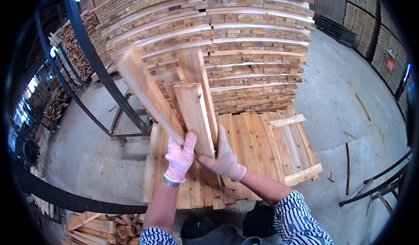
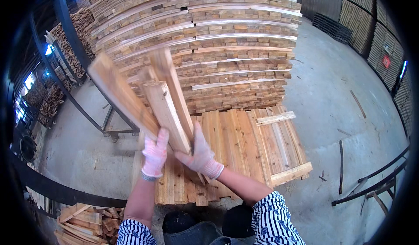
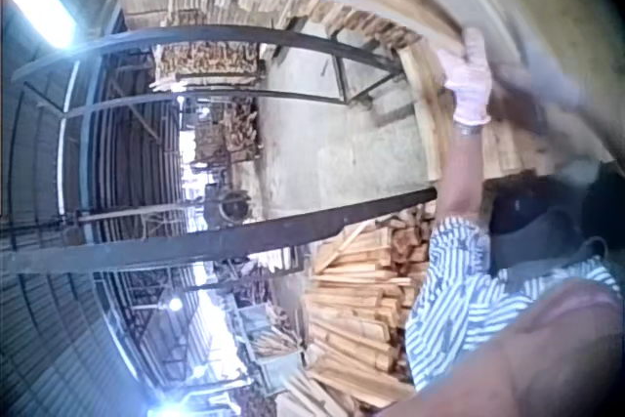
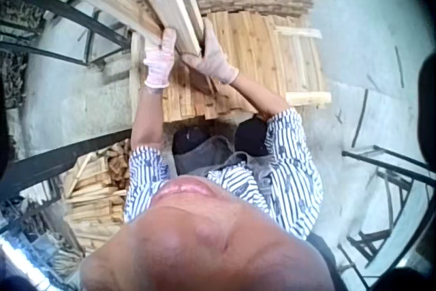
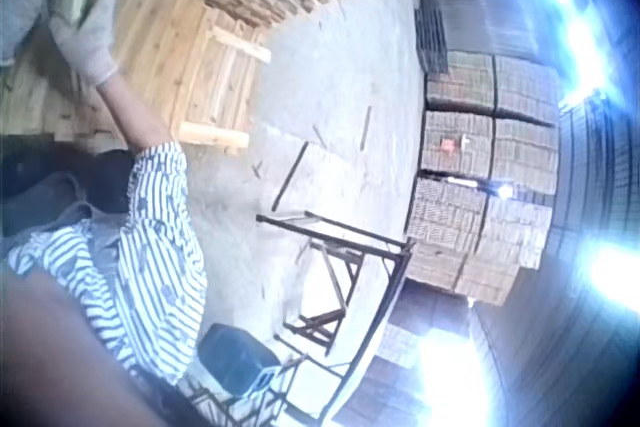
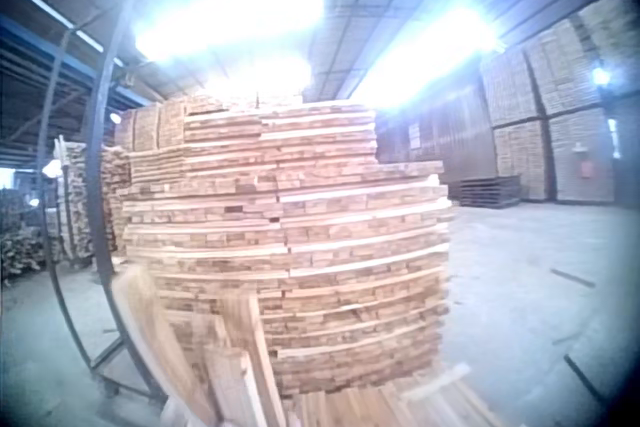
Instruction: The person repeatedly picks up wooden planks from a large pile and places them onto a growing stack on a pallet. The person wears gloves and uses both hands to handle the planks, aligning them as they build the stack higher.
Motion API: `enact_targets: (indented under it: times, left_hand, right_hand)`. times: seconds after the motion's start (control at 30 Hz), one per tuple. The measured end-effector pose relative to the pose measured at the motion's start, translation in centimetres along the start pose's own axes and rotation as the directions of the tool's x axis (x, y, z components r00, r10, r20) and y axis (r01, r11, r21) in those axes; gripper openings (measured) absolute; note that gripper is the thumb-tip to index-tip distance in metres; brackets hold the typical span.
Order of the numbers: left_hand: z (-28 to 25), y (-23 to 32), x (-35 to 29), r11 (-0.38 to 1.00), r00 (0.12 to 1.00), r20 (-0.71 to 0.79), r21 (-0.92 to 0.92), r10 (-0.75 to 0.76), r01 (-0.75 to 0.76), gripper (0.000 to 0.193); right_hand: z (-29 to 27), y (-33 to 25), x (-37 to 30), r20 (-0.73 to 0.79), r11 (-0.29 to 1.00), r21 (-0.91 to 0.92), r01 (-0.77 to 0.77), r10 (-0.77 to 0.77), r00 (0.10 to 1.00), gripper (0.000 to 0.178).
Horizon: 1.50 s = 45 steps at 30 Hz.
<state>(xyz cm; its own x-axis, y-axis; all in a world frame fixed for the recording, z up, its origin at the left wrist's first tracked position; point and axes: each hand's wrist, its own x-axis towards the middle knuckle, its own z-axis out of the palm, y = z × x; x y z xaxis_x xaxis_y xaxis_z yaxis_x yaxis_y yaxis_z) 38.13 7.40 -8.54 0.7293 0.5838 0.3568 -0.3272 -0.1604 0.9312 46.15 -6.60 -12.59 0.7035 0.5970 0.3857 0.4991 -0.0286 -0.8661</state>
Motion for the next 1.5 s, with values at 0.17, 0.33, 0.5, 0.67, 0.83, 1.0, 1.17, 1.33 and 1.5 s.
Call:
enact_targets:
  times: [0.17, 0.33, 0.5, 0.67, 0.83, 1.0, 1.17, 1.33, 1.5]
  left_hand:
    - [1.3, -4.8, -5.3, 0.975, 0.974, 0.104, -0.073, -0.204, 0.212, 0.063]
    - [3.6, -0.6, -4.1, 0.97, 0.958, 0.183, -0.061, -0.219, 0.234, 0.06]
    - [4.8, -1.1, -3.1, 0.893, 0.893, -0.035, -0.064, -0.449, 0.446, 0.053]
    - [4.3, -12.2, -4.3, 0.755, 0.818, -0.145, 0.321, -0.557, 0.572, 0.078]
    - [8.8, -16.7, -9.9, 0.103, 0.757, 0.062, 0.995, -0.65, 0.007, 0.113]
    - [8.0, -17.3, -10.3, 0.106, 0.697, 0.119, 0.992, -0.707, -0.062, 0.114]
    - [7.8, -17.4, -9.2, 0.141, 0.705, 0.144, 0.988, -0.694, -0.062, 0.114]
    - [7.5, -17.7, -10.1, 0.099, 0.694, 0.127, 0.992, -0.709, -0.08, 0.116]
    - [8.5, -18.2, -9.5, 0.085, 0.704, 0.132, 0.991, -0.698, -0.101, 0.116]
  right_hand:
    - [1.6, 5.1, -4.3, 0.0, 0.994, 0.087, -0.072, 0.072, 0.997, 0.125]
    - [-2.6, 1.4, -3.7, 0.02, 0.988, 0.021, -0.155, 0.155, 0.988, 0.119]
    - [-10.9, -2.1, -3.5, 0.003, 0.852, -0.347, -0.393, 0.42, 0.908, 0.107]
    - [-17.8, -1.6, -5.0, -0.072, 0.586, -0.628, -0.512, 0.612, 0.788, 0.08]
    - [-18.6, 7.8, -9.7, -0.125, 0.361, -0.727, -0.583, 0.766, 0.631, 0.085]
    - [-17.1, 11.1, -11.2, -0.181, 0.374, -0.7, -0.608, 0.731, 0.658, 0.092]
    - [-22.2, 14.1, -10.1, -0.021, 0.663, -0.313, -0.68, 0.711, 0.703, 0.085]
    - [-25.4, 15.8, -8.8, 0.151, 0.455, 0.403, -0.794, 0.822, 0.548, 0.079]
    - [-23.4, 25.5, -10.7, 0.324, 0.806, -0.164, -0.568, 0.588, 0.741, 0.063]
